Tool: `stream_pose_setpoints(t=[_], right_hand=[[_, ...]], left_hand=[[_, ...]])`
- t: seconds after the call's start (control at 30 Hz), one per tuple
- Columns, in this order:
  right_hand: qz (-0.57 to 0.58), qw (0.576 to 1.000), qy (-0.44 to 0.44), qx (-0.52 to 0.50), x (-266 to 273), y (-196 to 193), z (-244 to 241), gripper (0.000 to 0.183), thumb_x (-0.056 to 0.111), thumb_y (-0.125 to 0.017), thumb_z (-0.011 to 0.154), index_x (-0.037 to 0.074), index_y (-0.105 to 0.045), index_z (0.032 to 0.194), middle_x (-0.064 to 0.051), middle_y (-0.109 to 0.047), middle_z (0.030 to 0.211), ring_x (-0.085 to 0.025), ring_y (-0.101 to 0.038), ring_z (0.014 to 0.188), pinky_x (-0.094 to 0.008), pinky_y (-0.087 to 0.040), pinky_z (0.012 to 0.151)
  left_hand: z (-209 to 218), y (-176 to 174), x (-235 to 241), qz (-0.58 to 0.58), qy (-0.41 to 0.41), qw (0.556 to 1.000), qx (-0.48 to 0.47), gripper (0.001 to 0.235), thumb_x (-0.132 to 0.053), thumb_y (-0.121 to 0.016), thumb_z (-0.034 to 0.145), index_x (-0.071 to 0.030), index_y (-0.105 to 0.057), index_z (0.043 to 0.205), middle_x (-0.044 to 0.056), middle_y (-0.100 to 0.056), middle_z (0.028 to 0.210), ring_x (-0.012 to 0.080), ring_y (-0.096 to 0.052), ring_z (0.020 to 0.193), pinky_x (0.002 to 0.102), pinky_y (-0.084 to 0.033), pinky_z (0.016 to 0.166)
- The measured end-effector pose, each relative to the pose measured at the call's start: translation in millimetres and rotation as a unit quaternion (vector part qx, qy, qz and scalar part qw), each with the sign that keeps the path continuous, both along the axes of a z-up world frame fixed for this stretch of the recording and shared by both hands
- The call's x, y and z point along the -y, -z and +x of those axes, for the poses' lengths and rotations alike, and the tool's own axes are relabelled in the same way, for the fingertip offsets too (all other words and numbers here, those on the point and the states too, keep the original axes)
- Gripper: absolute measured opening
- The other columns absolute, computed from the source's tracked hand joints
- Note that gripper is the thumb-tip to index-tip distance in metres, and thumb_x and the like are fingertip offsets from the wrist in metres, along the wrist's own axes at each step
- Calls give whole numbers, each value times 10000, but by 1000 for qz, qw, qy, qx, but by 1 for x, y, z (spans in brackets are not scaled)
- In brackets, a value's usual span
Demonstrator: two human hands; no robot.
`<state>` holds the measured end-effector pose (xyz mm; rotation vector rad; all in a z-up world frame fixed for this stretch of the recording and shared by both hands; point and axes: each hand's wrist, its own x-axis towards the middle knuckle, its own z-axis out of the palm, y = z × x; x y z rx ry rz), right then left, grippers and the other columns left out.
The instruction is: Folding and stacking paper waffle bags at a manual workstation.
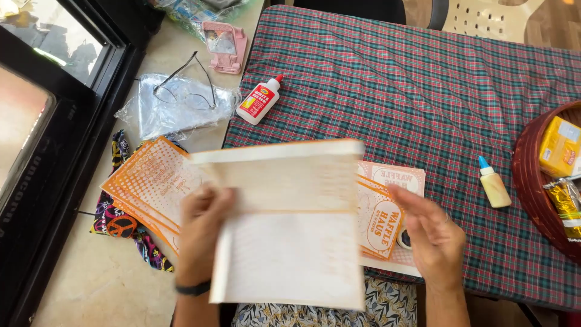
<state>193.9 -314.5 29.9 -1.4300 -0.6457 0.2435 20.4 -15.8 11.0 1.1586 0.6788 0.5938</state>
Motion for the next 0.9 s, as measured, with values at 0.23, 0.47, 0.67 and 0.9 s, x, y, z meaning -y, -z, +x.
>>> stream_pose_setpoints(t=[0.23, 0.47, 0.67, 0.9], right_hand=[[39, 992, 116, -35, 10, 20, 21, 269, -79, -744, 831, 22, -715, 1078, -129, -755, 1135, -230, -762, 1032, -341, -681, 937], [-50, 985, 88, 142, 24, 47, 23, 179, -103, -632, 947, 33, -726, 1017, -156, -723, 1198, -320, -684, 1278, -432, -520, 1240], [-232, 927, 68, 286, 19, 38, 12, 298, -178, -522, 966, -18, -717, 1125, -214, -670, 1332, -390, -588, 1376, -519, -432, 1258], [-396, 857, 46, 327, -30, 22, -23, 526, 257, -366, 1086, 63, -353, 1575, -136, -316, 1681, -335, -224, 1587, -566, -83, 1307]], left_hand=[[92, -5, 13, 203, 304, 927, 80, 288, -175, -600, 1030, -20, -710, 1247, 38, -739, 1180, 107, -676, 1036, 256, -580, 824], [134, 18, -3, 422, 372, 816, 134, 340, -9, -512, 1052, -205, -695, 1262, 84, -664, 1369, 341, -574, 1322, 445, -509, 1082], [124, 23, 10, 464, 354, 809, 76, 592, 208, -435, 863, -158, -768, 1187, 121, -574, 1498, 445, -462, 1418, 574, -445, 1133], [103, 3, 49, 700, 267, 655, -100, 550, -331, -376, 1108, -213, -267, 1635, 62, -244, 1723, 406, -174, 1593, 710, -119, 1220]])
